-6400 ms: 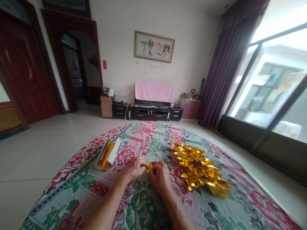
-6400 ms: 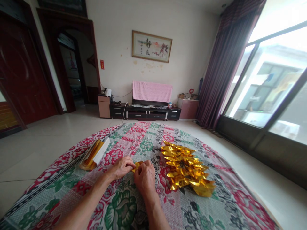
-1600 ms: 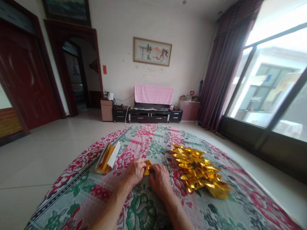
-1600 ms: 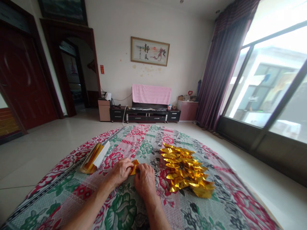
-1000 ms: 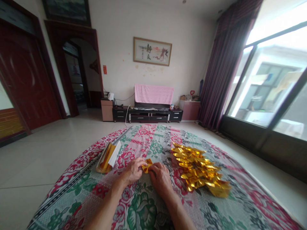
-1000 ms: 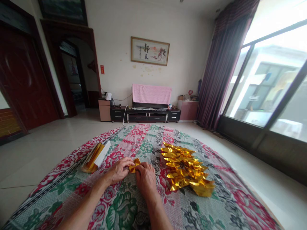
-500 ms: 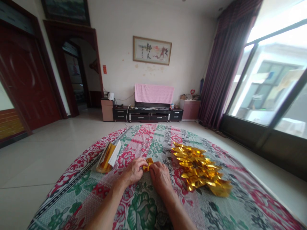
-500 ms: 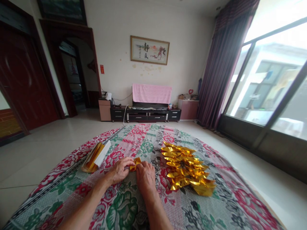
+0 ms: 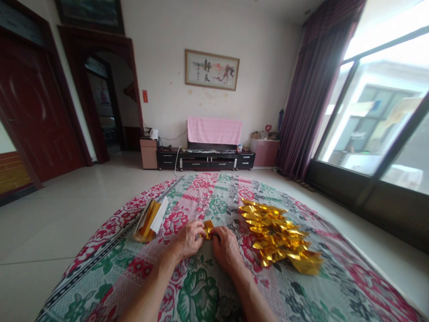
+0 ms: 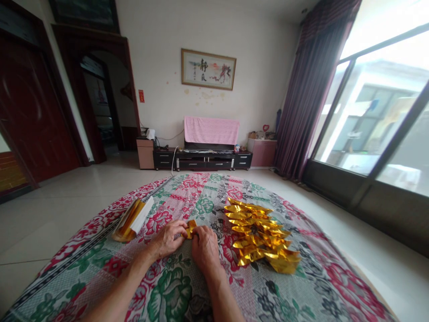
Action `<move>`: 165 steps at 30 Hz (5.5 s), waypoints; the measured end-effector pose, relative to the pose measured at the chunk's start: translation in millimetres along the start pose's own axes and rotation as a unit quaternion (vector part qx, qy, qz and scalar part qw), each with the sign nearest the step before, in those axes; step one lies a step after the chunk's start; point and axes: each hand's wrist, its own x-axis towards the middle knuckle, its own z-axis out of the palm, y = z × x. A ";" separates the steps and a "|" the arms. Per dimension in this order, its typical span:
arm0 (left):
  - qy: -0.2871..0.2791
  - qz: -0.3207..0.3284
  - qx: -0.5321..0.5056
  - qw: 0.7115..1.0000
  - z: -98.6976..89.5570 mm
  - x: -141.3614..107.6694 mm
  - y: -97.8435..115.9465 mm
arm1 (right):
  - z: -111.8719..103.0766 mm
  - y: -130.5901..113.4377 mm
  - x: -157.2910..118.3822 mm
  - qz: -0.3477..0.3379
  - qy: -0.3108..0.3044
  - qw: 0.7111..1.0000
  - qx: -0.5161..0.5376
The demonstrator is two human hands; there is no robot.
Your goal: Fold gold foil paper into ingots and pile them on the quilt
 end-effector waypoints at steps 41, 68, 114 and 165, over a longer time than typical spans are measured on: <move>-0.005 -0.033 -0.084 0.996 -6.1 1.2 1.3 | -6.2 0.7 -2.0 0.005 0.031 0.995 0.098; -0.009 -0.008 -0.060 0.998 -5.7 0.8 3.2 | -12.1 6.5 -0.6 -0.031 -0.041 0.998 0.044; -0.002 0.002 -0.077 0.997 0.1 0.3 -3.9 | 2.2 -0.7 -1.7 0.025 -0.002 0.999 -0.038; 0.002 -0.054 -0.013 0.998 6.9 2.9 8.0 | -3.1 -1.7 -3.8 0.028 -0.008 0.999 0.014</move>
